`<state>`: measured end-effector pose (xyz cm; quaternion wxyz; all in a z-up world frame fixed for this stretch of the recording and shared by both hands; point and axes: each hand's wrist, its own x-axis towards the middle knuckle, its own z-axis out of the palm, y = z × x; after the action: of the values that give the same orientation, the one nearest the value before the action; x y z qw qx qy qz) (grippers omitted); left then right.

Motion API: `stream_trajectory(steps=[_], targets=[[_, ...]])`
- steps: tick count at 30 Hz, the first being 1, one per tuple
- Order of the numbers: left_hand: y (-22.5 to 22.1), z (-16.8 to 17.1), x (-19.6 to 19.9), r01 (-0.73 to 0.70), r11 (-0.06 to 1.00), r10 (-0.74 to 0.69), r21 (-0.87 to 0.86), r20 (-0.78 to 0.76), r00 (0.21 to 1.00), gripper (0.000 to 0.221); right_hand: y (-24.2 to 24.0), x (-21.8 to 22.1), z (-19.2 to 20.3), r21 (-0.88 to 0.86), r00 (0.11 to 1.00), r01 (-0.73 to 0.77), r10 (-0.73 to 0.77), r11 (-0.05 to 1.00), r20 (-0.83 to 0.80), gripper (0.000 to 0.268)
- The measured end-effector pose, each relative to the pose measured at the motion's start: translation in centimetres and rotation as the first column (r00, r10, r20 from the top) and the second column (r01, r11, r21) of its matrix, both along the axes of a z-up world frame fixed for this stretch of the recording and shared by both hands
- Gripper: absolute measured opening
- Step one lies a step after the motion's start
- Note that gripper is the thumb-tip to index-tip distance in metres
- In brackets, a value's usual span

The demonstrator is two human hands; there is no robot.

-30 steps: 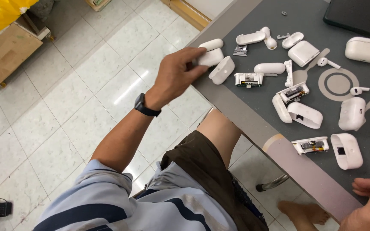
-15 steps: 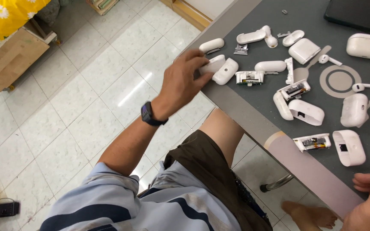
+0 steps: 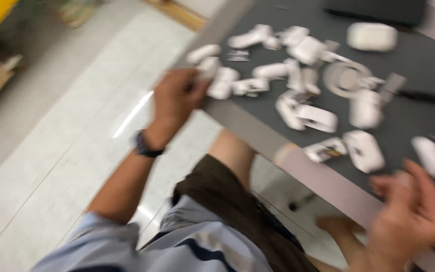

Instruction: Organizing and sorting internal and external components of wireless earbud charging cases on a repair mat.

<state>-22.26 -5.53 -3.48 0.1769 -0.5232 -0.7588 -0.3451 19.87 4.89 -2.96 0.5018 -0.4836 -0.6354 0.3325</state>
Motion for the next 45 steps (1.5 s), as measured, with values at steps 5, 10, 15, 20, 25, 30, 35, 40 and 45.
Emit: stream_trajectory(steps=[5, 10, 15, 20, 25, 30, 35, 40, 45], targets=[[0.0, 3.9, 0.9, -0.075, 0.986, 0.078, -0.147, 0.015, 0.997, 0.019, -0.3, -1.3, 3.6, 0.025, 0.999, 0.037, -0.036, 0.999, -0.036, 0.024], [5.1, 8.2, 6.7, 0.125, 0.99, -0.12, 0.067, -0.072, 0.99, 0.024, -0.3, -1.7, 4.6, 0.071, 1.0, 0.001, -0.001, 0.997, 0.007, 0.023], [14.4, 9.9, 14.8, 0.752, 0.542, -0.84, -0.375, -0.257, 0.478, 0.05, -0.4, -1.6, 4.9, 0.043, 1.0, 0.004, -0.003, 0.999, -0.02, 0.024], [20.7, 6.9, 17.3, 0.762, 0.462, -0.88, -0.454, -0.339, 0.332, 0.027, -0.3, -0.9, 4.6, 0.023, 0.994, 0.016, -0.013, 1.0, -0.106, 0.024], [18.4, 9.0, 16.1, 0.902, 0.427, -0.831, -0.07, 0.362, 0.421, 0.049, -0.1, -0.6, 5.1, 0.027, 0.994, -0.009, 0.012, 1.0, -0.106, 0.023], [15.7, 9.0, 16.1, 0.891, 0.354, -0.47, 0.284, 0.878, -0.093, 0.05, -0.4, -0.7, 5.2, -0.023, 0.996, -0.015, 0.013, 1.0, -0.087, 0.025], [14.3, 9.6, 17.5, 0.854, 0.414, -0.506, 0.314, 0.86, -0.071, 0.049, -0.3, -0.8, 4.9, 0.049, 0.993, -0.051, 0.055, 0.998, -0.101, 0.027], [12.1, 10.0, 20.2, 0.786, 0.48, -0.474, 0.388, 0.869, -0.14, 0.042, 0.1, -0.5, 4.1, 0.112, 0.982, -0.183, 0.186, 0.977, -0.018, 0.049], [10.5, 10.4, 22.7, 0.849, 0.499, -0.51, 0.173, 0.85, 0.127, 0.04, -0.1, -0.4, 4.7, 0.015, 0.992, -0.127, 0.127, 0.992, 0.01, 0.044]])
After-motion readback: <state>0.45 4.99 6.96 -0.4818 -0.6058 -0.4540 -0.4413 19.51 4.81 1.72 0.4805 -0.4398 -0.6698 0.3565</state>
